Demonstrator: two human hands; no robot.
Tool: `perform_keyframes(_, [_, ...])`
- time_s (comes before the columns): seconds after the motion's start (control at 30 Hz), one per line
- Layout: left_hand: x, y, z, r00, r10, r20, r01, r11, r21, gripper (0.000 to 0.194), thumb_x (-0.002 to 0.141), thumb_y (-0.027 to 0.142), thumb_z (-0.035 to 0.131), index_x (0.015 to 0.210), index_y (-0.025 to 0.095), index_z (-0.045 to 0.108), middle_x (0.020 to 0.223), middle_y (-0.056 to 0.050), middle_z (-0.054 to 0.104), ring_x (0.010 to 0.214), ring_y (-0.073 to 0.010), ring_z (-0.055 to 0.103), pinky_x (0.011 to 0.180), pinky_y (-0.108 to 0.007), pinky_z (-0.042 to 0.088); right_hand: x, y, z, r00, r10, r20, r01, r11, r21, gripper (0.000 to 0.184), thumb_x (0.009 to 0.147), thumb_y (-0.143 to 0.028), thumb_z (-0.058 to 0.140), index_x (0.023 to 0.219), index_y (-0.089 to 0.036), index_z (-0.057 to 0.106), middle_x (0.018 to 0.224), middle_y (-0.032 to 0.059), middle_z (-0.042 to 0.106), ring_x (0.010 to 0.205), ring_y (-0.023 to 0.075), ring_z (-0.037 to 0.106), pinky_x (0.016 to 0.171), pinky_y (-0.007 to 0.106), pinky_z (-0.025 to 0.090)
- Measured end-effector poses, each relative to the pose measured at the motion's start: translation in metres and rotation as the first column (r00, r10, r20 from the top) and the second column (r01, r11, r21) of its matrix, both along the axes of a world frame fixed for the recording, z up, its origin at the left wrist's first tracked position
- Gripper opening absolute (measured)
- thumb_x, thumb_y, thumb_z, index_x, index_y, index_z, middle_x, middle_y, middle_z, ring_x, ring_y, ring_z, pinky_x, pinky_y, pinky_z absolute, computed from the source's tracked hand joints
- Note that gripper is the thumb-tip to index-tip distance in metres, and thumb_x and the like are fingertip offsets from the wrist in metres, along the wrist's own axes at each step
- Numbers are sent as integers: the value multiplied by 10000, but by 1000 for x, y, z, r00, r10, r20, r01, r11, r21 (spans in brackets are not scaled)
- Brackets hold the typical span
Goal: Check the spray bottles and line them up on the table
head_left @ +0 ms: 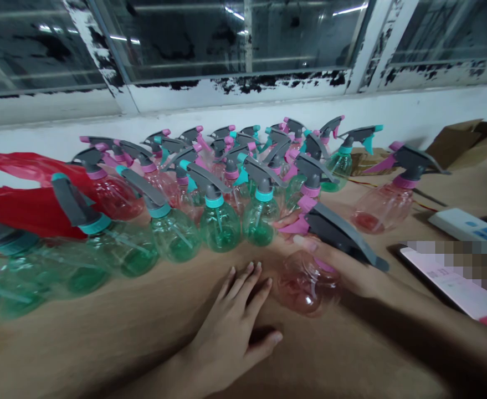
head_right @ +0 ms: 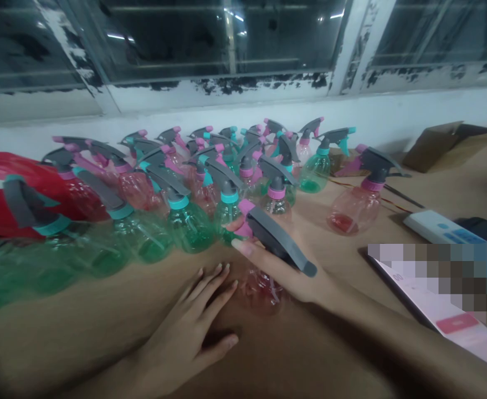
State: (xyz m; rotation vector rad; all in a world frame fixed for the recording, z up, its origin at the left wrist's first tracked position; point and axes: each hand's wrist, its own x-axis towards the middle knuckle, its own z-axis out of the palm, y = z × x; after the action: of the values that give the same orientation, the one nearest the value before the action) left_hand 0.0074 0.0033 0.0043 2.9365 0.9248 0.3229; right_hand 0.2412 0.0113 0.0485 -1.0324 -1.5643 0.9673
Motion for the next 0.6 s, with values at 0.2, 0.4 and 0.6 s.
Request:
perform_keyframes(0.2, [0, 0, 0, 1000, 7, -13, -7, 1000, -5, 634, 912, 540, 501, 1398, 152, 378, 1506, -137, 289, 1392, -296, 234, 1101, -518, 257, 1, -1, 6, 998, -39, 41, 39, 999, 3, 197, 822, -417, 638, 987, -320, 687, 826, 1, 697, 861, 242, 651, 816, 398, 504])
perform_keyframes(0.4, [0, 1, -2, 1000, 2, -6, -2, 1000, 9, 630, 914, 527, 506, 1397, 142, 381, 1503, -146, 291, 1388, -301, 243, 1099, -521, 258, -3, 2, 11, 992, -93, 85, 90, 995, 34, 203, 834, -466, 602, 899, -287, 671, 721, -13, 655, 728, 204, 630, 729, 366, 511])
perform_keyframes(0.6, [0, 0, -1, 1000, 4, -9, -4, 1000, 2, 636, 906, 550, 509, 1385, 145, 402, 1492, -145, 318, 1386, -305, 249, 1104, -526, 248, -7, -1, 22, 986, -116, 120, 110, 992, 60, 239, 843, -477, 586, 728, -270, 622, 636, -12, 594, 628, 186, 597, 607, 341, 488])
